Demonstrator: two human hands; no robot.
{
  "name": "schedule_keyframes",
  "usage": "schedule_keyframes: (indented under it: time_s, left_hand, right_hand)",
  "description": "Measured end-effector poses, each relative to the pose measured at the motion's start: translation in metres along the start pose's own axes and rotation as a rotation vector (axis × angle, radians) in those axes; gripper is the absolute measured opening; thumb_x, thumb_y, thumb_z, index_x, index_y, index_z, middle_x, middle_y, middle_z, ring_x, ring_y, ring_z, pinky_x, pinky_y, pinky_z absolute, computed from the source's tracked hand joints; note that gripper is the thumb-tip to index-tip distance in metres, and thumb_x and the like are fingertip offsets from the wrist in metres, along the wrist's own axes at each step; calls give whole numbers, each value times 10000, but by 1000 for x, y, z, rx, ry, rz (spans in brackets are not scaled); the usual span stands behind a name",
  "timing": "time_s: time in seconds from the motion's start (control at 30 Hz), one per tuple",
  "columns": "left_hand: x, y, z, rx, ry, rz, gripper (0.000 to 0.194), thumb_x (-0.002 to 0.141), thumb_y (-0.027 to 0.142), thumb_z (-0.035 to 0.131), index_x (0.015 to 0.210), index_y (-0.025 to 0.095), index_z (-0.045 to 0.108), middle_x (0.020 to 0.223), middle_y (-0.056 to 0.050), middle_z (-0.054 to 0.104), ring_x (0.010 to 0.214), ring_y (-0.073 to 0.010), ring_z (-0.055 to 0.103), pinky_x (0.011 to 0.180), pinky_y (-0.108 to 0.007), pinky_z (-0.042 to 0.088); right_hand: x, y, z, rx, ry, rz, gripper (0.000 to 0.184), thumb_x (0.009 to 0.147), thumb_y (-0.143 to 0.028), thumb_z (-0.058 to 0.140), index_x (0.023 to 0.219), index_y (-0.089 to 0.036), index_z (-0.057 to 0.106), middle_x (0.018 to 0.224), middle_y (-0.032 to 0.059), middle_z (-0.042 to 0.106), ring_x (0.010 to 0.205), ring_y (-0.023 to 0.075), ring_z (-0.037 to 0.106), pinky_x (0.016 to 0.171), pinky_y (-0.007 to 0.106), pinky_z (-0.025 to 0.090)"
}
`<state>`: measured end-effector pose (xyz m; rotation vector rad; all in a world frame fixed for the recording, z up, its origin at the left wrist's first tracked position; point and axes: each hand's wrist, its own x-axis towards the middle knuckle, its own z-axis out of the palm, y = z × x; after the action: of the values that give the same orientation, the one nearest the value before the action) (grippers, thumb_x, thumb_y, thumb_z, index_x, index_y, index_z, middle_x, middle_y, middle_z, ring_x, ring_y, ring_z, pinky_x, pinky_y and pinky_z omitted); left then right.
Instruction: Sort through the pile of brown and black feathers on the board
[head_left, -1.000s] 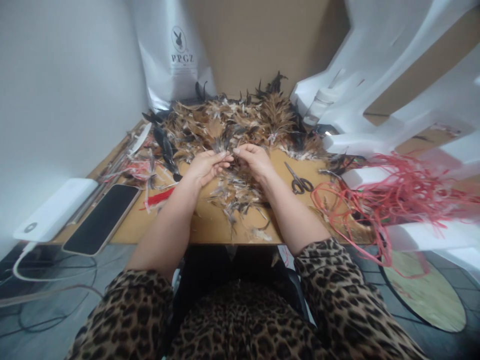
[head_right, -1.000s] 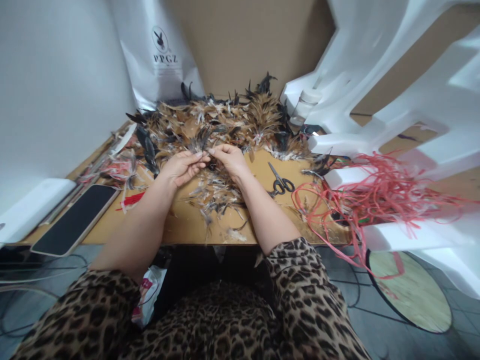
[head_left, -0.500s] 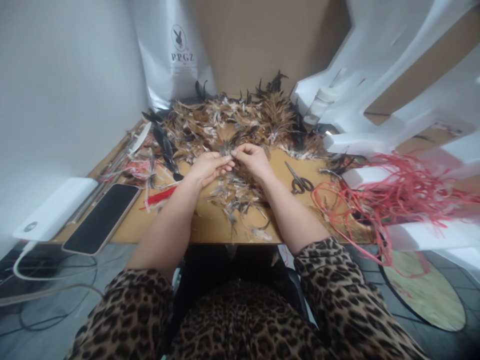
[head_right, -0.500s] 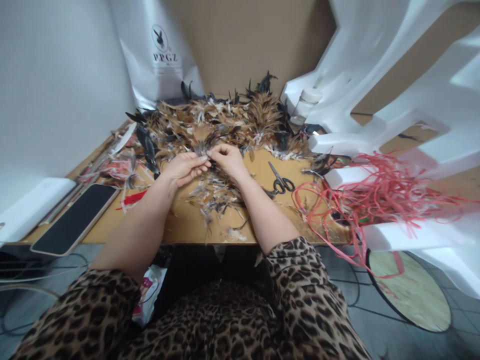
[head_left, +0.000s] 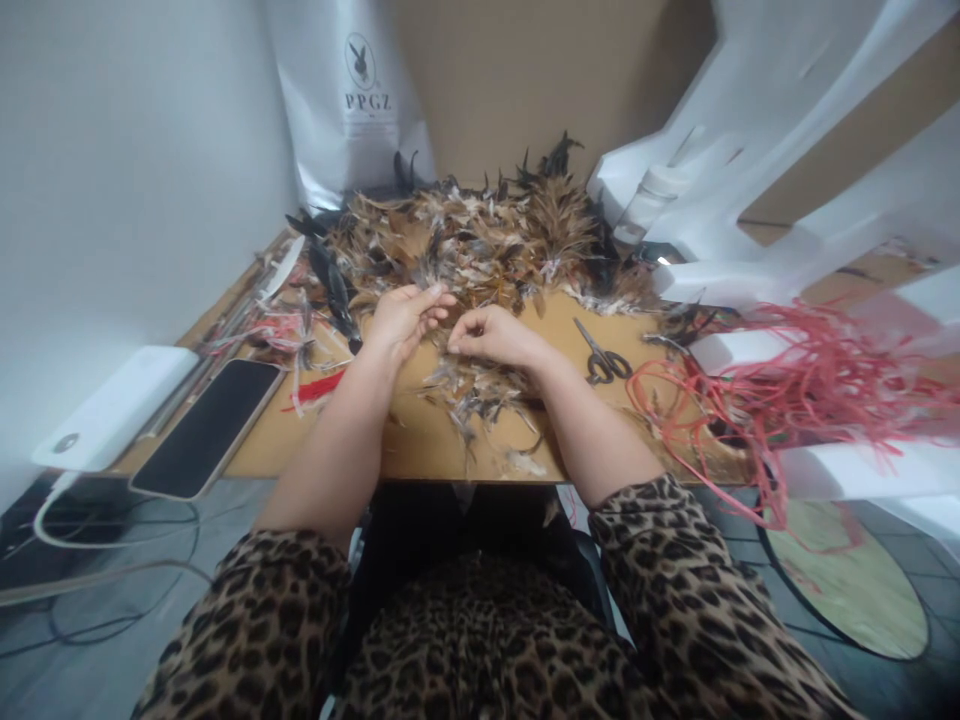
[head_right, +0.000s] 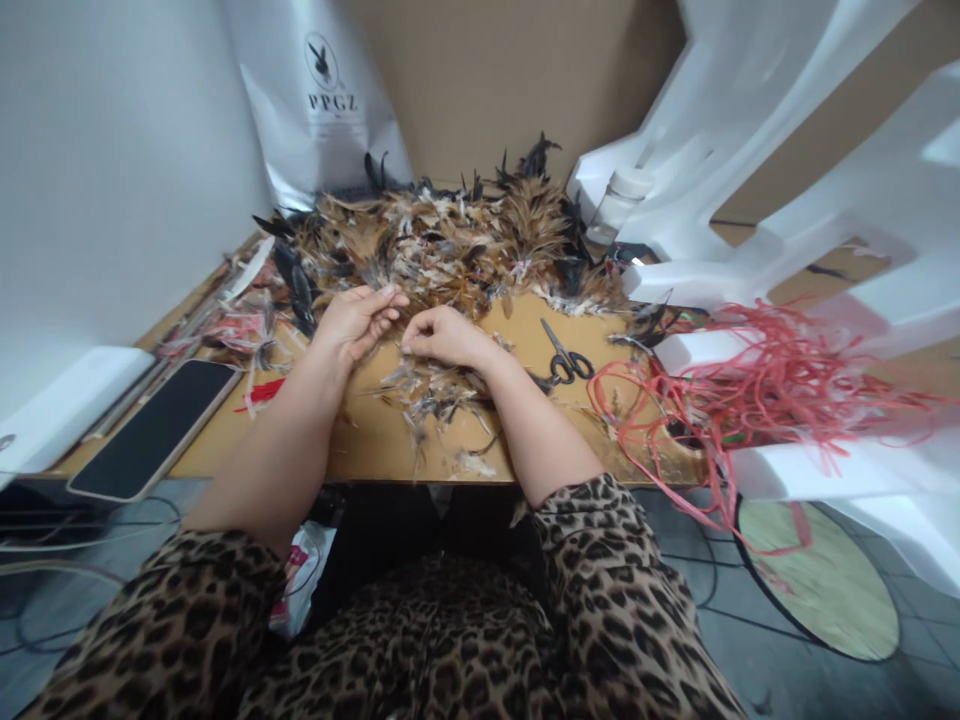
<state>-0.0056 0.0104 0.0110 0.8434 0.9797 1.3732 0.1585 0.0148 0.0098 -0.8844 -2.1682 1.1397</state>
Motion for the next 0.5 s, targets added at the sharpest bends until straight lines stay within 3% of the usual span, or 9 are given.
schedule_keyframes:
  time_s: [0.17,0.33,0.5]
  left_hand:
    - [-2,0,2,11,1,-42,185,694,225,713,790,93,627,709,-53,694,459,-34,566,399,-103,389]
    - [-1,0,2,3,14,-50,193,692,245,715,791,105,626,707,-49,693,454,-39,567,378,-106,368]
    - [2,-4,0,15,21,-38,180,698,245,708,779,108,625,696,-37,689,456,-37,565,379,-107,360]
  right_hand:
    - [-1,3,4,-304,-112,-35,143,650,-186,608,753,-144,698,698,-3,668,624,88,542,633,204,392]
    - [-3,4,-11,-459,0,72,121,656,-148,574,683,-140,692,618,2,649,572,91,523,573,206,360]
    - [-6,9,-30,-404,47,149,110,665,-181,603,692,-129,695,633,8,655,587,95,536,586,208,379]
